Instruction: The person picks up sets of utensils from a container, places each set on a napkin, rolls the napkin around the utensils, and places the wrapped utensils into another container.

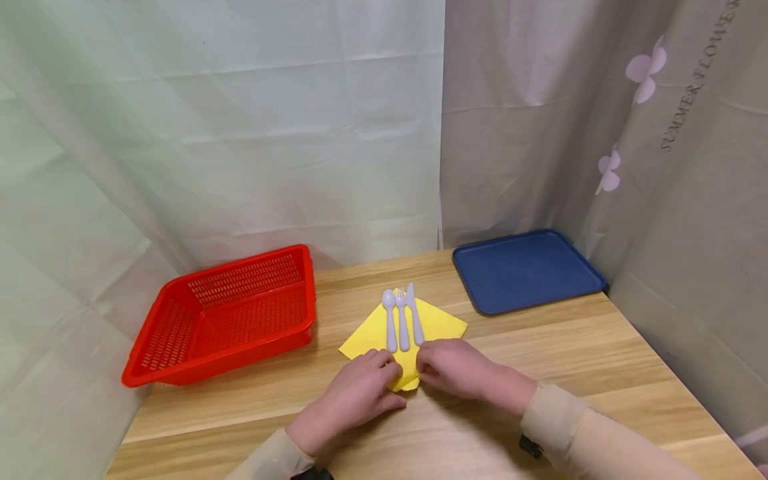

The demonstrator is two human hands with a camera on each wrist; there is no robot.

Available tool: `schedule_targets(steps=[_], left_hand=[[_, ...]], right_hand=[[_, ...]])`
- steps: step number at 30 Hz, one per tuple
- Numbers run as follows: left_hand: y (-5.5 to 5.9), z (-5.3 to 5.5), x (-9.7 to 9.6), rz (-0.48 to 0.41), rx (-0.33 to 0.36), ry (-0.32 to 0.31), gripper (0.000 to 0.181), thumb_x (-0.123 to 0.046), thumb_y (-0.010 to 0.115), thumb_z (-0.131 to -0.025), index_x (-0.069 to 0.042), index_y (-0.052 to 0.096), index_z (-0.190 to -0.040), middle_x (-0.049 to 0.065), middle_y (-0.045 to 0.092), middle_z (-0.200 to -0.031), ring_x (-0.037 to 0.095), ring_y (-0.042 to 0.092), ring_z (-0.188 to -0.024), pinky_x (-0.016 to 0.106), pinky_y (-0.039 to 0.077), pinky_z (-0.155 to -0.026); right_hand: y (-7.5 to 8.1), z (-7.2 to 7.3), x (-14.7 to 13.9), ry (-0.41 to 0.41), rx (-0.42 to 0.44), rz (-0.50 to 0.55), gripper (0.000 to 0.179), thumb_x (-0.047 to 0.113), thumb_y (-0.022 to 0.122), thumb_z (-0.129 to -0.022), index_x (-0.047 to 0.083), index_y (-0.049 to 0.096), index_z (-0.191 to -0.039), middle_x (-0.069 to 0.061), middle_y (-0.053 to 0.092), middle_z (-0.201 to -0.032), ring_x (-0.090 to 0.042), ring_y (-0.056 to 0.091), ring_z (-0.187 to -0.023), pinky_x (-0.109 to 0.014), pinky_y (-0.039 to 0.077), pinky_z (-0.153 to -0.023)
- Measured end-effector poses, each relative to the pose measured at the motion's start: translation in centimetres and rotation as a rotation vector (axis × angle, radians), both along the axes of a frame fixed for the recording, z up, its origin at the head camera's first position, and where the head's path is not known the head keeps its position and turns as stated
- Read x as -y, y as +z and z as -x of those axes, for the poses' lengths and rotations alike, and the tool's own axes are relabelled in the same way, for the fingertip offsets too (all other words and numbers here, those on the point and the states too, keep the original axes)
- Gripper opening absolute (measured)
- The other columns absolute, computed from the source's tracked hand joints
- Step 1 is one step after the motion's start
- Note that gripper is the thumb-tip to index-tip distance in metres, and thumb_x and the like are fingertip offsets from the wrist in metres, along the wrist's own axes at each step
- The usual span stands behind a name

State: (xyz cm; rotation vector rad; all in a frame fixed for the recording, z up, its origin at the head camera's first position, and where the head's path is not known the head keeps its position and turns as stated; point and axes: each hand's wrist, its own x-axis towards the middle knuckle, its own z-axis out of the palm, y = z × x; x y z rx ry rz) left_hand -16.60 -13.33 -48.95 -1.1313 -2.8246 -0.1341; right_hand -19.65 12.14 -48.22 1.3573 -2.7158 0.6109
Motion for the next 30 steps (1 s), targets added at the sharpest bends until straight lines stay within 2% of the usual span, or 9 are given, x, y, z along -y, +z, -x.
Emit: schedule_targets(steps=[9, 16, 21, 26, 30], left_hand=[[0.0, 0.4, -1.0, 0.029, -0.061, 0.053, 0.026, -0.041, 0.088, -0.096, -0.02, 0.073, -0.095, -0.005, 0.06, -0.093, 0.016, 0.059, -0.083, 0.03, 0.049, -0.069], [-0.1, 0.7, -1.3, -0.01, -0.095, 0.078, 0.02, -0.029, 0.084, -0.099, -0.018, 0.071, -0.088, -0.006, 0.057, -0.082, 0.016, 0.058, -0.073, 0.029, 0.046, -0.062], [0.2, 1.0, -1.4, -0.054, -0.093, 0.089, 0.018, -0.027, 0.084, -0.1, -0.017, 0.071, -0.09, -0.005, 0.059, -0.085, 0.015, 0.055, -0.074, 0.027, 0.046, -0.063], [0.5, 1.7, -1.4, -0.089, -0.079, 0.121, 0.013, -0.028, 0.081, -0.102, -0.016, 0.075, -0.099, -0.003, 0.063, -0.093, 0.015, 0.056, -0.08, 0.026, 0.048, -0.067], [0.8, 2.4, -1.5, -0.102, -0.055, 0.152, 0.013, -0.028, 0.08, -0.104, -0.016, 0.076, -0.104, -0.003, 0.064, -0.096, 0.016, 0.055, -0.082, 0.027, 0.05, -0.07]], right_hand=[[0.1, 0.8, -0.3, -0.05, 0.084, 0.044, 0.009, 0.014, 0.083, -0.1, 0.019, 0.076, -0.097, 0.017, 0.064, -0.093, 0.0, 0.058, -0.082, -0.026, 0.056, -0.075], [0.2, 1.0, -0.6, -0.075, 0.098, 0.068, 0.01, 0.011, 0.082, -0.101, 0.019, 0.076, -0.101, 0.016, 0.07, -0.097, -0.002, 0.065, -0.087, -0.029, 0.059, -0.078], [0.7, 1.1, -1.0, -0.111, 0.09, 0.069, 0.008, 0.013, 0.081, -0.102, 0.019, 0.08, -0.106, 0.013, 0.075, -0.104, -0.004, 0.07, -0.095, -0.034, 0.062, -0.084], [1.0, 1.6, -1.5, -0.156, 0.146, 0.086, 0.01, 0.029, 0.077, -0.106, 0.022, 0.082, -0.112, 0.015, 0.075, -0.108, -0.006, 0.07, -0.098, -0.038, 0.061, -0.088], [1.1, 2.0, -1.8, -0.177, 0.188, 0.086, 0.026, 0.041, 0.083, -0.1, 0.02, 0.081, -0.115, 0.014, 0.074, -0.108, -0.012, 0.069, -0.096, -0.038, 0.06, -0.088]])
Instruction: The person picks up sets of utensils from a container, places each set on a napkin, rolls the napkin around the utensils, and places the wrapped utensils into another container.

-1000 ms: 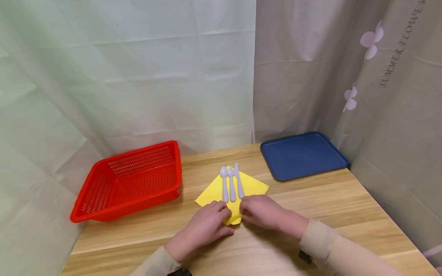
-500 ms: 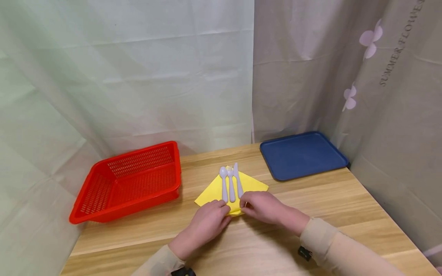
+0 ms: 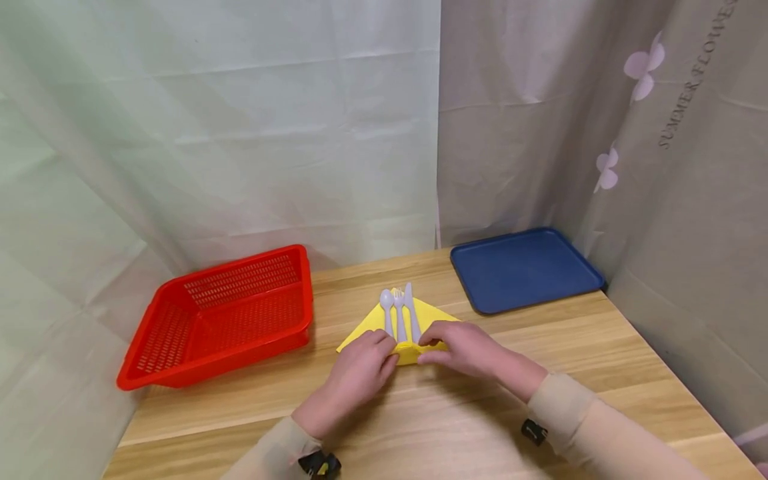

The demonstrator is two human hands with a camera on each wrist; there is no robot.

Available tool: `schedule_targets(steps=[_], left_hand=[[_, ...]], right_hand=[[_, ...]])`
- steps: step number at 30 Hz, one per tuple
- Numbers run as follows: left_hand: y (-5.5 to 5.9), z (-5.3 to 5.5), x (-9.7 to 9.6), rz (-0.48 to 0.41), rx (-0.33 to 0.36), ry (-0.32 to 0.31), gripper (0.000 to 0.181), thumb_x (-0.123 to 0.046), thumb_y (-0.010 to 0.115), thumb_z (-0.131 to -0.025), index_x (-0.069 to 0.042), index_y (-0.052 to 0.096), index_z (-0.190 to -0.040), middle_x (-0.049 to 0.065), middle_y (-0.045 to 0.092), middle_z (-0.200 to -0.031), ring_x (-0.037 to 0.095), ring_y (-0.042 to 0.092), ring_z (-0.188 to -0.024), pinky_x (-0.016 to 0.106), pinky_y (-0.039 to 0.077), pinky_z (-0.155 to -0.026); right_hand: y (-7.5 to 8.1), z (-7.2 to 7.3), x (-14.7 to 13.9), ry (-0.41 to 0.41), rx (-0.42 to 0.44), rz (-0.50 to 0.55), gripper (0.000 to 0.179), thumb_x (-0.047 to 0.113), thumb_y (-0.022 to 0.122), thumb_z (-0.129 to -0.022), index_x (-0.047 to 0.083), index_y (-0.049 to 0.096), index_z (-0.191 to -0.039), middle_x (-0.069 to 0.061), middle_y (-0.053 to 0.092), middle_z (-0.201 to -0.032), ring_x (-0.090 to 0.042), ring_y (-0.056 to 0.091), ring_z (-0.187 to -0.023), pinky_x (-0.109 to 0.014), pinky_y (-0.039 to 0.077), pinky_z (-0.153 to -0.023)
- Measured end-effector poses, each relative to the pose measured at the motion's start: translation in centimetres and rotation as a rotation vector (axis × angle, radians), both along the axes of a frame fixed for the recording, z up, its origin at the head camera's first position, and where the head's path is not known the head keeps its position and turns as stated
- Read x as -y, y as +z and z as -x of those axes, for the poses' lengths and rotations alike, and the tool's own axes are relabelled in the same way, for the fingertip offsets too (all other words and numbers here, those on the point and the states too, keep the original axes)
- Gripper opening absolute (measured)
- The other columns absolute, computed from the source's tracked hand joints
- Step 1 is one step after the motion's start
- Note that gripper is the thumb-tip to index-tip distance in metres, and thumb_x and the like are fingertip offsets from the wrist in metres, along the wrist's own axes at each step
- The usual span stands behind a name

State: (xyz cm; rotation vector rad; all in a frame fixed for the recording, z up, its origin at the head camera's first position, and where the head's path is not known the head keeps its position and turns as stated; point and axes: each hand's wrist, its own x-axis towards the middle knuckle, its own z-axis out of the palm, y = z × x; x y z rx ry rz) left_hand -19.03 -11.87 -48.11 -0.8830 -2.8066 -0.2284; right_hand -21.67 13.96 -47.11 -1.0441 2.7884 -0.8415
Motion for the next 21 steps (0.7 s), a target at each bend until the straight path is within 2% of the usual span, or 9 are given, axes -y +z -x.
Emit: schedule_targets(steps=[3, 7, 14, 21], left_hand=[[0.1, 0.6, 0.0, -0.004, 0.002, 0.015, 0.013, -0.028, 0.079, -0.105, -0.015, 0.076, -0.106, -0.002, 0.064, -0.097, 0.017, 0.055, -0.083, 0.028, 0.051, -0.071], [-0.1, 1.3, 0.0, -0.013, -0.024, 0.022, 0.012, -0.026, 0.077, -0.105, -0.014, 0.076, -0.105, -0.002, 0.064, -0.096, 0.017, 0.056, -0.082, 0.029, 0.051, -0.069], [0.0, 2.4, -0.1, -0.057, -0.054, 0.036, 0.011, -0.023, 0.077, -0.105, -0.013, 0.076, -0.106, 0.001, 0.068, -0.1, 0.021, 0.062, -0.087, 0.035, 0.056, -0.074], [0.0, 3.4, -0.2, -0.094, -0.037, 0.066, 0.011, -0.02, 0.076, -0.105, -0.01, 0.076, -0.109, 0.004, 0.07, -0.105, 0.025, 0.065, -0.091, 0.038, 0.059, -0.076]], right_hand=[[0.1, 0.3, 0.1, -0.01, -0.006, -0.024, 0.033, 0.041, 0.089, -0.094, 0.017, 0.079, -0.114, 0.011, 0.073, -0.106, -0.015, 0.068, -0.093, -0.037, 0.059, -0.086], [0.1, 0.7, 0.5, -0.033, -0.034, -0.043, 0.029, 0.036, 0.092, -0.093, 0.015, 0.078, -0.109, 0.009, 0.073, -0.103, -0.015, 0.067, -0.09, -0.035, 0.058, -0.082], [0.3, 1.4, 1.4, -0.103, -0.019, -0.022, 0.018, 0.028, 0.089, -0.096, 0.016, 0.077, -0.098, 0.009, 0.07, -0.092, -0.017, 0.066, -0.083, -0.032, 0.054, -0.076], [0.3, 2.1, 1.8, -0.151, 0.026, 0.0, 0.014, 0.025, 0.084, -0.1, 0.017, 0.076, -0.093, 0.012, 0.063, -0.08, -0.008, 0.055, -0.071, -0.029, 0.047, -0.067]])
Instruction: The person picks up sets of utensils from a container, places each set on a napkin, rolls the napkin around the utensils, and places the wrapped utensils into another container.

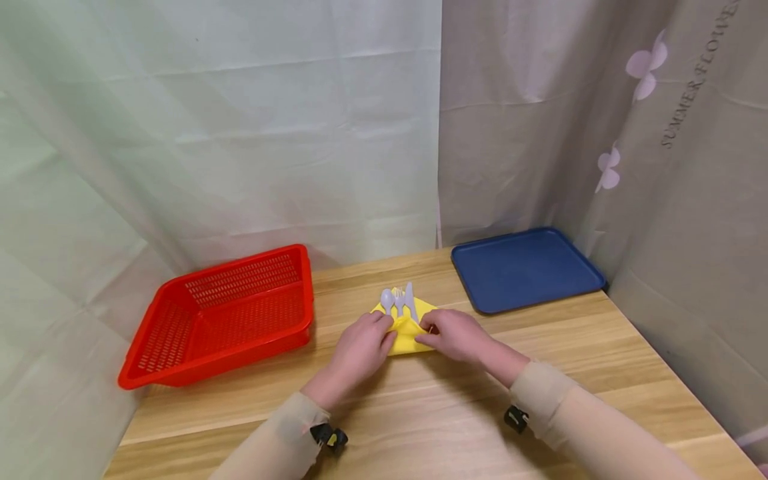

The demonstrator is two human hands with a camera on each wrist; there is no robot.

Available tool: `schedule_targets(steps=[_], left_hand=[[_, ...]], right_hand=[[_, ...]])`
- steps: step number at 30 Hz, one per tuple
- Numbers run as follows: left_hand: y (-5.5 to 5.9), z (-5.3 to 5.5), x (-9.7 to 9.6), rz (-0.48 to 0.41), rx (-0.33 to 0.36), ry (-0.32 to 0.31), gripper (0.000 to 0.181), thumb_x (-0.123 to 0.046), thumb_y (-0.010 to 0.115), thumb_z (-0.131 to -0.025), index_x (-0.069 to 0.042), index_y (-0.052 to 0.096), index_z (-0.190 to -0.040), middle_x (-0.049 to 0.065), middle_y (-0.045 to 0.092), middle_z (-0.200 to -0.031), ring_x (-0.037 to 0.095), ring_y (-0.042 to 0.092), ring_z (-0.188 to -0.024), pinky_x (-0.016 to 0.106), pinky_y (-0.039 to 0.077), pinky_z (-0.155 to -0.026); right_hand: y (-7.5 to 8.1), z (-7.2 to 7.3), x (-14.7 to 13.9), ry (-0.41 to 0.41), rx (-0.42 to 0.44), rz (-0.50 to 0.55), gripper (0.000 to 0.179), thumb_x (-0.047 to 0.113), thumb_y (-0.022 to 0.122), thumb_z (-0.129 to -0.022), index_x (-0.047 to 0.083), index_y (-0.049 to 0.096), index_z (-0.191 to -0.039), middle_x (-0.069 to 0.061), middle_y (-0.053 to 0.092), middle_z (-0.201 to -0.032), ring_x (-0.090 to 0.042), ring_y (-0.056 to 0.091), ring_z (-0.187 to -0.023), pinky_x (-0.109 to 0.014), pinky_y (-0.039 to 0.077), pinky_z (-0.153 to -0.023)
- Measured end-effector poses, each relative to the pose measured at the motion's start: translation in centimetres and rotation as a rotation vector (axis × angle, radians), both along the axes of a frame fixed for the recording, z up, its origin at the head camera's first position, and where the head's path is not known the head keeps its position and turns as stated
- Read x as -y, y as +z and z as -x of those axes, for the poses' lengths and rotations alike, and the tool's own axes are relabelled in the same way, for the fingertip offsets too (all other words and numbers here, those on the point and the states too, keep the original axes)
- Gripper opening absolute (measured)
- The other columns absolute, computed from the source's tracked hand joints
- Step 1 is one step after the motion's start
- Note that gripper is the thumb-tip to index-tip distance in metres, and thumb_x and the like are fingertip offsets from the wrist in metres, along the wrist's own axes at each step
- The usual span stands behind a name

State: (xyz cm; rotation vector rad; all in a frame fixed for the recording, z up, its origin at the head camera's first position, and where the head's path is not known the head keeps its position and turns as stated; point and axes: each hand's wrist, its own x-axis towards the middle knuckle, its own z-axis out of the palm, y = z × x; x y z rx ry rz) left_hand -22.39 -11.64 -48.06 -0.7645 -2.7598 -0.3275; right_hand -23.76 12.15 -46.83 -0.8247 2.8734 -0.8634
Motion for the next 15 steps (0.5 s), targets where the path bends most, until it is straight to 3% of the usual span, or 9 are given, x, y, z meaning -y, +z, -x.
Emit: schedule_targets(steps=[6, 15], left_hand=[[-0.3, 1.0, -0.1, -0.005, -0.005, 0.022, 0.01, -0.019, 0.076, -0.105, -0.01, 0.072, -0.102, 0.004, 0.065, -0.095, 0.025, 0.062, -0.083, 0.039, 0.055, -0.068], [-0.2, 2.0, -0.4, -0.002, 0.085, 0.091, 0.019, -0.024, 0.073, -0.109, -0.007, 0.076, -0.118, 0.006, 0.069, -0.105, 0.023, 0.063, -0.089, 0.039, 0.057, -0.075]], right_hand=[[-0.2, 0.5, 0.2, -0.013, 0.006, 0.01, 0.02, 0.024, 0.078, -0.104, 0.018, 0.07, -0.088, 0.01, 0.06, -0.075, -0.008, 0.052, -0.067, -0.03, 0.043, -0.064], [-0.6, 1.1, 0.6, -0.062, -0.004, -0.007, 0.016, 0.023, 0.078, -0.104, 0.014, 0.07, -0.093, 0.006, 0.064, -0.08, -0.012, 0.055, -0.071, -0.033, 0.047, -0.067]])
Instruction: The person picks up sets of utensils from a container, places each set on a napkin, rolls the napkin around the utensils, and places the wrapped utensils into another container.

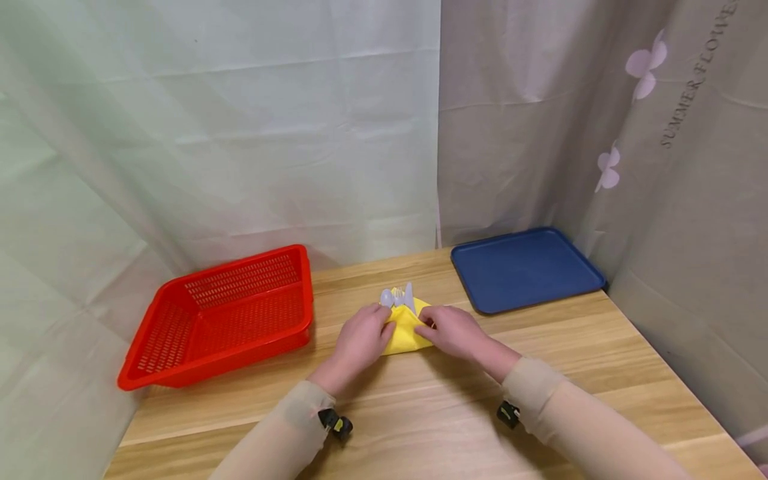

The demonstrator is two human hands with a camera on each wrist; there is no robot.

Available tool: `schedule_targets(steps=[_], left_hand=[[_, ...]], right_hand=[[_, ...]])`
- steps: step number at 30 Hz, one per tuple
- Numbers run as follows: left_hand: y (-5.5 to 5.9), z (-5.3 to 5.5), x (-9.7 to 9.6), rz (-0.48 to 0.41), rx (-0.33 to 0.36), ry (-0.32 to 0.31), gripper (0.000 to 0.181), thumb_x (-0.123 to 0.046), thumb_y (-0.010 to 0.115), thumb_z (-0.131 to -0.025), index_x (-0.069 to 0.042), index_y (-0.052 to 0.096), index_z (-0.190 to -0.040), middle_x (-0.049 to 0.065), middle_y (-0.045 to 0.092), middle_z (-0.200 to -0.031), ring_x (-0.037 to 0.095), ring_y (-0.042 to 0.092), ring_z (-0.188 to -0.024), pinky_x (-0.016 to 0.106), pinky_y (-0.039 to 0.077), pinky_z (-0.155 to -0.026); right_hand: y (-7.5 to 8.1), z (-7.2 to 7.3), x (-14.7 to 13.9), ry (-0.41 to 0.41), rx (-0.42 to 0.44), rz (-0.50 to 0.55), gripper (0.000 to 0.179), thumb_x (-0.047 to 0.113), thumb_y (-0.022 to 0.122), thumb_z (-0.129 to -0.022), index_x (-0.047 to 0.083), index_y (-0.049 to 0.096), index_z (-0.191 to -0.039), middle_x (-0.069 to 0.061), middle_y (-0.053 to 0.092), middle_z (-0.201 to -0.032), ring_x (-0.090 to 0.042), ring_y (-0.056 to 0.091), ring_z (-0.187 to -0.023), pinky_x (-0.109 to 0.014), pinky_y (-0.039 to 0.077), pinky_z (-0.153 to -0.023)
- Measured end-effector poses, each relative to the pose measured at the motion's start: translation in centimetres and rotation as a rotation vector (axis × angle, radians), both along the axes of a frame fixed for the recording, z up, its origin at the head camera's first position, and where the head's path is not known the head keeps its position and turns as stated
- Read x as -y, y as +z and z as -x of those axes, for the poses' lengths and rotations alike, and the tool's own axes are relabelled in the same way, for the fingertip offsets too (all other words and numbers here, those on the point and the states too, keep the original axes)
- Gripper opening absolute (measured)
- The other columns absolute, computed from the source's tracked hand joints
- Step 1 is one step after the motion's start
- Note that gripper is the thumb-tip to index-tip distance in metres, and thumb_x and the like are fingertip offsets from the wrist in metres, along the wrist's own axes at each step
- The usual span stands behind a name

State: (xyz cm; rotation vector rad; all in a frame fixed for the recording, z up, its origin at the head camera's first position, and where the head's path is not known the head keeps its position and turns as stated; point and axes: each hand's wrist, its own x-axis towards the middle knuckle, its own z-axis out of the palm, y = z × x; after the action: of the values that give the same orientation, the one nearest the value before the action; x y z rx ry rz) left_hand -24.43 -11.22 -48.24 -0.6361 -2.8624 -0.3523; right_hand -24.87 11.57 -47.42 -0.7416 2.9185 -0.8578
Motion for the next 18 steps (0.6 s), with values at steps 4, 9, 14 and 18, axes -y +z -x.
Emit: schedule_targets(steps=[4, 9, 14, 18], left_hand=[[-0.2, 0.5, -0.1, -0.004, 0.005, 0.028, 0.018, -0.024, 0.073, -0.108, -0.008, 0.077, -0.116, 0.006, 0.069, -0.107, 0.024, 0.063, -0.091, 0.04, 0.057, -0.074], [-0.6, 0.9, -0.2, 0.012, 0.007, 0.052, 0.019, -0.024, 0.075, -0.107, -0.007, 0.077, -0.115, 0.007, 0.069, -0.108, 0.024, 0.063, -0.092, 0.041, 0.059, -0.075], [-1.1, 1.4, -0.2, 0.023, 0.012, 0.069, 0.021, -0.026, 0.077, -0.106, -0.007, 0.079, -0.114, 0.007, 0.07, -0.109, 0.024, 0.063, -0.09, 0.039, 0.059, -0.075], [-1.4, 1.7, -0.3, 0.018, 0.015, 0.085, 0.021, -0.027, 0.079, -0.105, -0.007, 0.08, -0.11, 0.007, 0.068, -0.106, 0.024, 0.062, -0.087, 0.039, 0.058, -0.072]], right_hand=[[-0.2, 0.1, 0.1, -0.026, -0.009, -0.02, 0.015, 0.024, 0.08, -0.103, 0.012, 0.072, -0.098, 0.004, 0.065, -0.083, -0.014, 0.056, -0.074, -0.035, 0.048, -0.07], [-0.4, 0.1, 0.1, -0.047, -0.014, -0.057, 0.016, 0.024, 0.082, -0.102, 0.011, 0.072, -0.1, 0.003, 0.064, -0.083, -0.016, 0.055, -0.073, -0.036, 0.047, -0.069], [-0.6, 0.1, 0.0, -0.073, -0.014, -0.09, 0.014, 0.022, 0.083, -0.1, 0.011, 0.075, -0.103, 0.004, 0.066, -0.084, -0.016, 0.056, -0.074, -0.038, 0.049, -0.07], [-0.9, 0.2, -0.1, -0.089, -0.015, -0.106, 0.012, 0.019, 0.082, -0.099, 0.011, 0.076, -0.106, 0.005, 0.064, -0.081, -0.015, 0.057, -0.073, -0.039, 0.051, -0.07]])
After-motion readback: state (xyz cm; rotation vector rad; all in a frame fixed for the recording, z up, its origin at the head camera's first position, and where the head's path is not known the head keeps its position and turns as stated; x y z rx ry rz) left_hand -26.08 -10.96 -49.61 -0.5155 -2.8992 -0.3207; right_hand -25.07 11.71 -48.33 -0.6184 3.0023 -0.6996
